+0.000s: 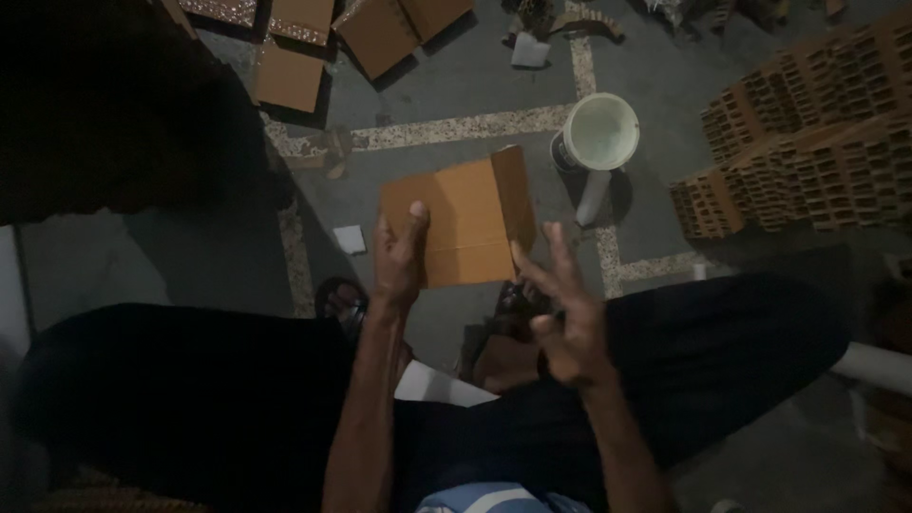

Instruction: The person sits on the floor and assembles small cardboard boxes by folding flaps and pressing edges. They repeatedly pick up flat pieces, fold them into box shapes, and apply a white substance from a bucket using a small roller to the edges before stacking the finished boxes.

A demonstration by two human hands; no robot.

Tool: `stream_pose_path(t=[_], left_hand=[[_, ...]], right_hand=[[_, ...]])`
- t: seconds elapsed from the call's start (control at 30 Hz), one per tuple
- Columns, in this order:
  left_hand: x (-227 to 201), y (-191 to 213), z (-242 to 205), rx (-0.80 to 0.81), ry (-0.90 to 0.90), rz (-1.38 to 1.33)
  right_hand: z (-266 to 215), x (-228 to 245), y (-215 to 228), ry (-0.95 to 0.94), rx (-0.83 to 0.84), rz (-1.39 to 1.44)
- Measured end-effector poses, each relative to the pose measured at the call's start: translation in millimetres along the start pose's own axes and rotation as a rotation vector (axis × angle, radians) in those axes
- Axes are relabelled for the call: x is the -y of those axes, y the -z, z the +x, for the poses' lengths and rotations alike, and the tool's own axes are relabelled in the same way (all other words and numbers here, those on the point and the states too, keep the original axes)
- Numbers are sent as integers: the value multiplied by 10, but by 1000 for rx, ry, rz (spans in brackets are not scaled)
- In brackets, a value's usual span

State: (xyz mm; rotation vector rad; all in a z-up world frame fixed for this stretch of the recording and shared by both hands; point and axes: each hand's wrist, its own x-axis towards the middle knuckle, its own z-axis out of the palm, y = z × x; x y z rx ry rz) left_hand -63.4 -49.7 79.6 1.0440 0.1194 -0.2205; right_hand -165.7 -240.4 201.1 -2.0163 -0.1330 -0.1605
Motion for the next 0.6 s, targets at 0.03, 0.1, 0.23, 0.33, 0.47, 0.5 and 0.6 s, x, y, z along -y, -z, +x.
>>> stream_pose_path(t=[0.03, 0.1, 0.23, 0.33, 0.47, 0.5, 0.6], left_hand=[[-14, 2, 28, 3, -22, -9], [-40, 30, 43, 30, 26, -51], [-22, 27, 21, 149, 8, -93], [36, -23, 13, 98, 69, -117], [95, -29, 7, 148, 67, -168], [100, -26, 4, 140, 71, -176], [73, -9, 13, 166, 74, -124]], right_hand=[[30, -34, 21, -29, -84, 91], [113, -93, 75, -89, -249, 271], [353, -121, 173, -46, -328, 283], [457, -37, 131, 100, -204, -8], [488, 42, -37, 229, -81, -316], [489, 44, -60, 213, -69, -342], [513, 12, -94, 166, -49, -365]])
